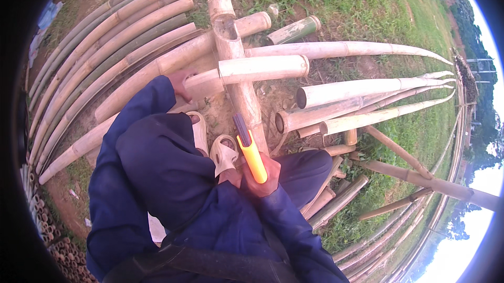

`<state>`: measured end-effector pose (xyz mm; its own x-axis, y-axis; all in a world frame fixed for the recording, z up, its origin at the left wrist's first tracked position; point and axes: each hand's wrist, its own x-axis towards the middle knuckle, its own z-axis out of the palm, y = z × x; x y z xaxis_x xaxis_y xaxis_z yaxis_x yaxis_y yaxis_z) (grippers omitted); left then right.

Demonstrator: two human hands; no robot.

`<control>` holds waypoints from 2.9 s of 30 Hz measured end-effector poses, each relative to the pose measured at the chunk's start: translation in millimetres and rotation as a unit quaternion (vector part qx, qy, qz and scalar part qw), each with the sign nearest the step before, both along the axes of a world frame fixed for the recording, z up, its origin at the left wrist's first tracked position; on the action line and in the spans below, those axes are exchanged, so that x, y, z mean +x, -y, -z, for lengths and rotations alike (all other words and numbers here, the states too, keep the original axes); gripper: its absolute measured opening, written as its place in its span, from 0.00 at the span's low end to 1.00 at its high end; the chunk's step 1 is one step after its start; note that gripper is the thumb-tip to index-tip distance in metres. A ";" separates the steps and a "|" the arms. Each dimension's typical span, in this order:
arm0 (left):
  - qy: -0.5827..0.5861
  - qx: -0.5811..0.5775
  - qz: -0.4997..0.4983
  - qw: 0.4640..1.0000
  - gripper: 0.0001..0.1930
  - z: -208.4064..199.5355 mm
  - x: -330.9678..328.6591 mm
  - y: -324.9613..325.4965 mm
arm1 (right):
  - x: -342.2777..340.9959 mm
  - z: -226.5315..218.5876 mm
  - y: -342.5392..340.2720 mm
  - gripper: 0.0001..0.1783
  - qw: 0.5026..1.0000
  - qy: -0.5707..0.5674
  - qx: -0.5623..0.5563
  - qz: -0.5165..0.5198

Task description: The person selects a bamboo pole from a pile, positions it on a makeshift stand, and uses a hand saw to cut the pole. After sawing, the person removes the cut piece and sets it aside.

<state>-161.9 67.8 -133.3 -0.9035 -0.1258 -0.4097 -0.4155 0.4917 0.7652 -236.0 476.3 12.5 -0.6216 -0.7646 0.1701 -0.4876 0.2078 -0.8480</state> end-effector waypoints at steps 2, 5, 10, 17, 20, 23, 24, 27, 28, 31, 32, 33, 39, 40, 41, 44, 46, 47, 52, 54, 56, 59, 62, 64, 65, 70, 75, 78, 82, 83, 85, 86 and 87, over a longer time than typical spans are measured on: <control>0.027 0.042 0.001 0.999 0.53 -10.2 -4.1 0.8 | -1.6 14.1 5.1 0.14 1.000 0.007 -0.003 -0.001; 0.041 0.060 0.006 0.997 0.48 -14.7 -3.2 0.5 | -2.5 25.7 11.8 0.08 1.000 0.006 -0.027 0.014; 0.046 0.042 0.016 0.998 0.46 -13.1 1.7 2.8 | -8.4 41.4 8.9 0.07 1.000 -0.011 -0.017 0.003; 0.051 0.007 0.005 0.999 0.50 -7.7 6.0 -3.0 | -9.4 35.8 0.3 0.06 1.000 0.018 -0.013 -0.008; 0.053 0.009 0.008 0.999 0.50 -9.1 5.8 -0.3 | -10.8 42.3 -8.2 0.07 1.000 0.030 -0.005 -0.007; 0.065 0.022 0.002 0.998 0.49 -9.9 3.8 1.7 | -12.0 50.1 -10.7 0.07 1.000 -0.022 0.009 -0.014; 0.071 0.030 -0.002 0.997 0.49 -10.4 3.8 2.9 | -11.4 53.8 -10.0 0.07 0.999 -0.043 0.004 -0.014; 0.083 0.031 0.002 0.996 0.52 -19.2 3.7 2.1 | -10.3 59.2 -7.0 0.07 0.998 -0.060 0.003 -0.010; 0.065 -0.085 -0.015 0.994 0.53 -21.7 7.6 -5.8 | -10.3 60.4 -6.1 0.07 0.998 -0.058 0.004 -0.008; -0.028 -0.362 -0.058 0.930 0.55 -37.1 14.8 -58.3 | -11.2 61.0 -4.2 0.07 0.997 -0.076 0.012 -0.002; -0.071 -0.418 -0.076 0.902 0.54 -25.9 20.8 -70.4 | -8.7 62.5 -1.9 0.07 0.998 -0.066 0.007 0.000; -0.118 -0.468 -0.094 0.871 0.52 -22.5 20.2 -77.6 | -7.7 62.6 -1.9 0.07 0.998 -0.058 0.005 0.004; 0.021 -0.300 -0.061 0.952 0.41 -47.2 14.9 -70.2 | -2.7 43.1 13.9 0.06 0.999 -0.029 -0.003 0.032; 0.020 -0.293 -0.073 0.953 0.40 -50.6 15.5 -64.8 | -4.3 37.3 21.2 0.06 0.999 -0.021 -0.005 0.036; 0.016 -0.285 -0.084 0.955 0.40 -53.4 12.5 -55.8 | -8.2 34.3 27.8 0.07 0.999 0.006 0.005 0.039; 0.017 -0.264 -0.079 0.961 0.41 -62.8 9.1 -45.1 | -10.6 37.8 28.5 0.07 1.000 -0.014 0.011 0.014; 0.028 -0.262 -0.063 0.963 0.41 -67.3 6.0 -42.4 | -7.8 34.2 9.4 0.06 0.999 0.011 0.023 0.021; 0.033 -0.272 -0.063 0.960 0.41 -71.1 4.0 -38.7 | -3.9 34.5 -4.0 0.06 1.000 0.013 0.013 0.019; 0.005 -0.252 -0.058 0.966 0.39 -55.2 18.9 -55.5 | -15.8 15.8 13.4 0.06 0.992 0.117 0.036 0.011; -0.004 -0.237 -0.057 0.970 0.39 -49.0 16.6 -69.2 | -28.4 15.8 45.8 0.07 0.994 0.098 0.046 0.006; -0.007 -0.245 -0.054 0.968 0.40 -51.9 19.9 -64.3 | -25.9 18.9 39.2 0.07 0.993 0.110 0.035 -0.011; -0.006 -0.251 -0.055 0.966 0.40 -61.7 17.2 -61.8 | -13.0 30.1 -18.0 0.09 0.997 0.075 0.015 -0.002; 0.014 -0.252 -0.053 0.966 0.40 -70.5 21.2 -64.5 | -0.5 19.5 -16.8 0.09 0.998 0.050 -0.014 0.025; -0.001 -0.244 -0.048 0.969 0.39 -69.6 18.0 -68.9 | -8.4 25.1 13.2 0.07 0.993 0.106 0.027 0.035; -0.016 -0.242 -0.056 0.969 0.39 -68.8 20.4 -69.5 | -10.3 19.6 34.5 0.05 0.995 0.093 0.006 0.030; 0.013 -0.259 -0.079 0.963 0.42 -84.0 15.9 -55.9 | -2.2 26.2 -23.4 0.12 1.000 0.027 0.004 -0.013; 0.019 -0.221 -0.055 0.974 0.44 -82.4 19.0 -72.6 | -7.4 18.1 20.9 0.08 0.996 0.087 0.030 0.013; -0.018 -0.256 -0.073 0.964 0.44 -86.2 21.7 -63.8 | -9.7 22.1 25.1 0.07 0.998 0.056 -0.003 0.010; 0.030 -0.256 -0.077 0.963 0.44 -95.5 23.0 -58.2 | 7.2 17.3 -33.3 0.10 0.999 0.019 -0.035 0.017; 0.033 -0.241 -0.067 0.968 0.44 -94.5 25.6 -63.0 | 4.8 16.2 -24.2 0.09 0.999 0.044 -0.017 0.011; 0.018 -0.228 -0.051 0.972 0.44 -89.5 19.6 -75.3 | -11.0 12.0 18.2 0.06 0.998 0.055 0.001 0.018; 0.007 -0.233 -0.059 0.971 0.44 -88.8 21.7 -78.4 | -15.5 12.5 41.4 0.06 0.999 0.050 -0.018 0.011; -0.005 -0.238 -0.068 0.969 0.44 -88.9 23.4 -79.5 | -13.4 9.0 40.0 0.06 0.999 0.044 -0.011 0.010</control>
<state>-138.5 147.3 -44.4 -0.8692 -0.4168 -0.2662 -0.4945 0.7314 0.4695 -249.4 436.3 3.5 -0.6507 -0.7479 0.1311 -0.4064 0.1972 -0.8921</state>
